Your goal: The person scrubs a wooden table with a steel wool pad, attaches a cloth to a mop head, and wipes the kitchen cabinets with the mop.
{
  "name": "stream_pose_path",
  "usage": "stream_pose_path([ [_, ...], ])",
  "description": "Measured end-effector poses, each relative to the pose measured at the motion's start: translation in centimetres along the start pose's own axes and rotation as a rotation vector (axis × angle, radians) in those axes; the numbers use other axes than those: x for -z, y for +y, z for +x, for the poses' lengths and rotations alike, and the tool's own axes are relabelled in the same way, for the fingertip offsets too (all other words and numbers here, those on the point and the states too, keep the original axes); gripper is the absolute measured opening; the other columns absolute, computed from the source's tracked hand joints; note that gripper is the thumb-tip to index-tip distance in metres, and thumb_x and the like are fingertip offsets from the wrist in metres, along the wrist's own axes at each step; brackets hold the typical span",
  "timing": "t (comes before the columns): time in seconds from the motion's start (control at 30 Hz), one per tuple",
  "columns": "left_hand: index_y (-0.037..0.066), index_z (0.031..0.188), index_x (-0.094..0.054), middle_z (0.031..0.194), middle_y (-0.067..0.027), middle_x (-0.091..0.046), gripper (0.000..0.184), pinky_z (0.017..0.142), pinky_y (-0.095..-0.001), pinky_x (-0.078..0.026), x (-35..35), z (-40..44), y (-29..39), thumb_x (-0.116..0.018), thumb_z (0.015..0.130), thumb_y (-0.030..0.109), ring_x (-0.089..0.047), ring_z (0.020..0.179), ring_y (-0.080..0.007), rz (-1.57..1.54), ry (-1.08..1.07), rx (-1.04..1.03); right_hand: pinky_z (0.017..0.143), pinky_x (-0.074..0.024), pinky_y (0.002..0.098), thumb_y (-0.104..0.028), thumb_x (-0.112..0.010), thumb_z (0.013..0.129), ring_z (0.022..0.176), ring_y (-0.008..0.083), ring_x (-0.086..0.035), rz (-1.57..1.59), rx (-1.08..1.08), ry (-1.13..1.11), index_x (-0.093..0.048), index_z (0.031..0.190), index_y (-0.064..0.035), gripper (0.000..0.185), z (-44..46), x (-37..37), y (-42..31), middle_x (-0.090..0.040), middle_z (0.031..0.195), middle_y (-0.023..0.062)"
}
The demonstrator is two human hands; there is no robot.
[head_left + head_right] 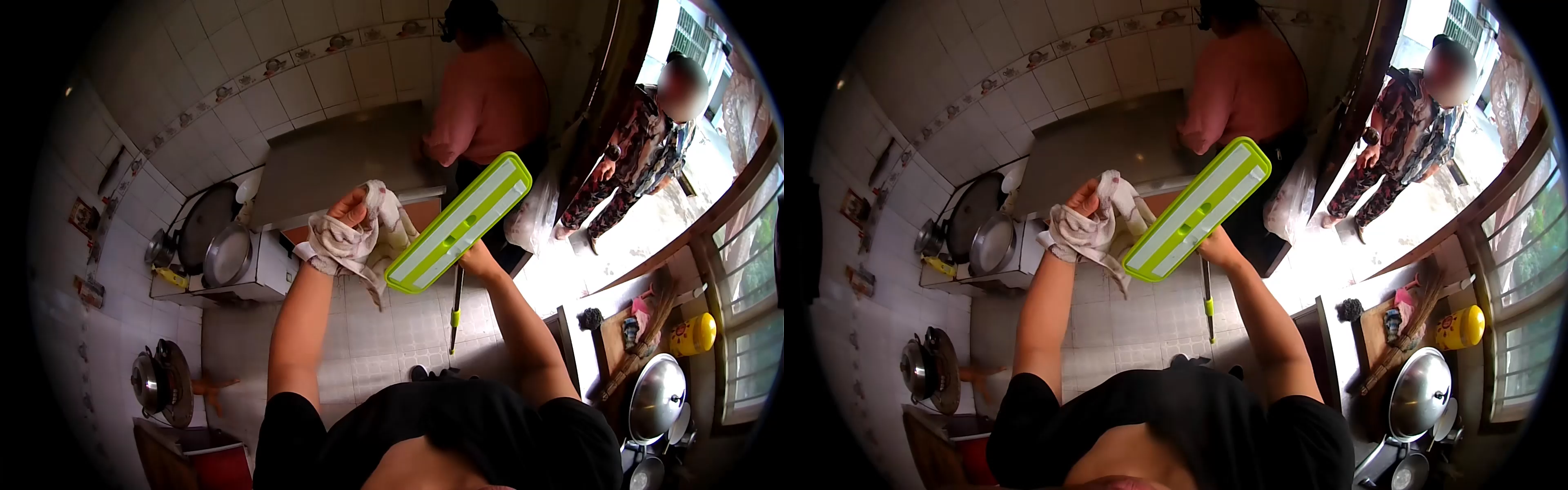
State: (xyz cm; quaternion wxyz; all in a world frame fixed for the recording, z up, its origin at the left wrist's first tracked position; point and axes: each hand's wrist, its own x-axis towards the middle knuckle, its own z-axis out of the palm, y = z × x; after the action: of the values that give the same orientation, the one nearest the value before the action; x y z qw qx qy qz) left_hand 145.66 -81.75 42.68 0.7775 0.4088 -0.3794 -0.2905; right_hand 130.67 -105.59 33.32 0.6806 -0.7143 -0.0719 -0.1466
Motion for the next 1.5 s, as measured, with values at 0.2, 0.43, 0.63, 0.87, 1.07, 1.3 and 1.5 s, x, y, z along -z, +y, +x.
stream_pose_path([
  [0.2,0.013,0.105,-0.059,0.106,-0.005,-0.064,0.016,0.084,-0.0313,-0.053,1.8,4.8,4.6,-0.063,0.09,0.017,-0.06,0.102,-0.0178,-0.063,-0.054,-0.027,0.085,-0.0489,0.0334,-0.018,-0.061,0.09,0.102,0.018,-0.057,0.057,-0.08,-0.242,-0.055,0.121,-0.0025,0.035,1.4,-0.4,-4.8,-0.061,0.112,0.0075],
  [0.43,0.007,0.092,-0.062,0.122,-0.0127,-0.055,0.024,0.103,-0.0449,-0.031,-7.9,9.1,9.3,-0.063,0.087,0.031,-0.048,0.12,-0.0252,0.718,-0.607,-0.01,0.098,-0.0409,0.0342,-0.029,-0.063,0.087,0.115,0.0194,-0.051,0.026,-0.223,-0.335,-0.046,0.133,-0.0046,0.055,4.6,-3.2,-6.0,-0.055,0.125,0.0109],
  [0.63,0.01,0.122,-0.054,0.133,-0.0165,-0.045,0.051,0.111,-0.0487,-0.02,-11.6,5.0,5.8,-0.068,0.082,0.039,-0.037,0.129,-0.0315,1.647,-0.304,-0.48,0.11,-0.0298,0.0378,-0.036,-0.069,0.08,0.13,0.0252,-0.038,-0.097,0.368,-0.193,-0.027,0.144,-0.0072,0.082,7.4,-1.4,-4.0,-0.038,0.143,0.0123],
  [0.87,-0.003,0.13,-0.041,0.123,-0.0109,-0.052,0.068,0.098,-0.0302,-0.039,-5.6,-0.6,1.1,-0.071,0.083,0.037,-0.049,0.115,-0.0188,0.588,0.113,0.109,0.105,-0.0365,0.0411,-0.022,-0.069,0.082,0.123,0.0252,-0.045,-0.216,0.263,-0.067,-0.042,0.136,-0.011,0.061,7.2,3.4,0.6,-0.045,0.137,0.0094],
  [1.07,-0.003,0.115,-0.057,0.105,-0.0064,-0.063,0.039,0.087,-0.0255,-0.046,-6.7,2.1,1.6,-0.068,0.087,0.022,-0.058,0.096,-0.0116,0.376,0.093,0.195,0.103,-0.0392,0.0389,-0.014,-0.075,0.077,0.117,0.0227,-0.05,-0.037,0.236,0.013,-0.052,0.128,-0.0089,0.056,7.0,2.7,1.5,-0.053,0.13,0.0083],
  [1.3,0.004,0.105,-0.054,0.098,-0.006,-0.063,0.019,0.091,-0.03,-0.046,-6.3,3.2,4.2,-0.055,0.086,-0.001,-0.059,0.096,-0.0144,0.078,0.173,0.026,0.103,-0.0392,0.0388,-0.014,-0.074,0.078,0.118,0.0226,-0.05,0.008,0.2,0.0,-0.052,0.128,-0.0086,0.055,6.5,1.7,1.5,-0.053,0.13,0.0086],
  [1.5,0.006,0.102,-0.051,0.1,-0.0047,-0.059,0.026,0.087,-0.0309,-0.048,-6.7,3.5,5.4,-0.057,0.081,-0.007,-0.058,0.092,-0.0152,-0.035,0.248,0.018,0.103,-0.0392,0.0386,-0.014,-0.073,0.079,0.118,0.0226,-0.05,0.032,0.194,0.008,-0.051,0.129,-0.0083,0.055,5.8,2.2,1.5,-0.052,0.13,0.0089],
])
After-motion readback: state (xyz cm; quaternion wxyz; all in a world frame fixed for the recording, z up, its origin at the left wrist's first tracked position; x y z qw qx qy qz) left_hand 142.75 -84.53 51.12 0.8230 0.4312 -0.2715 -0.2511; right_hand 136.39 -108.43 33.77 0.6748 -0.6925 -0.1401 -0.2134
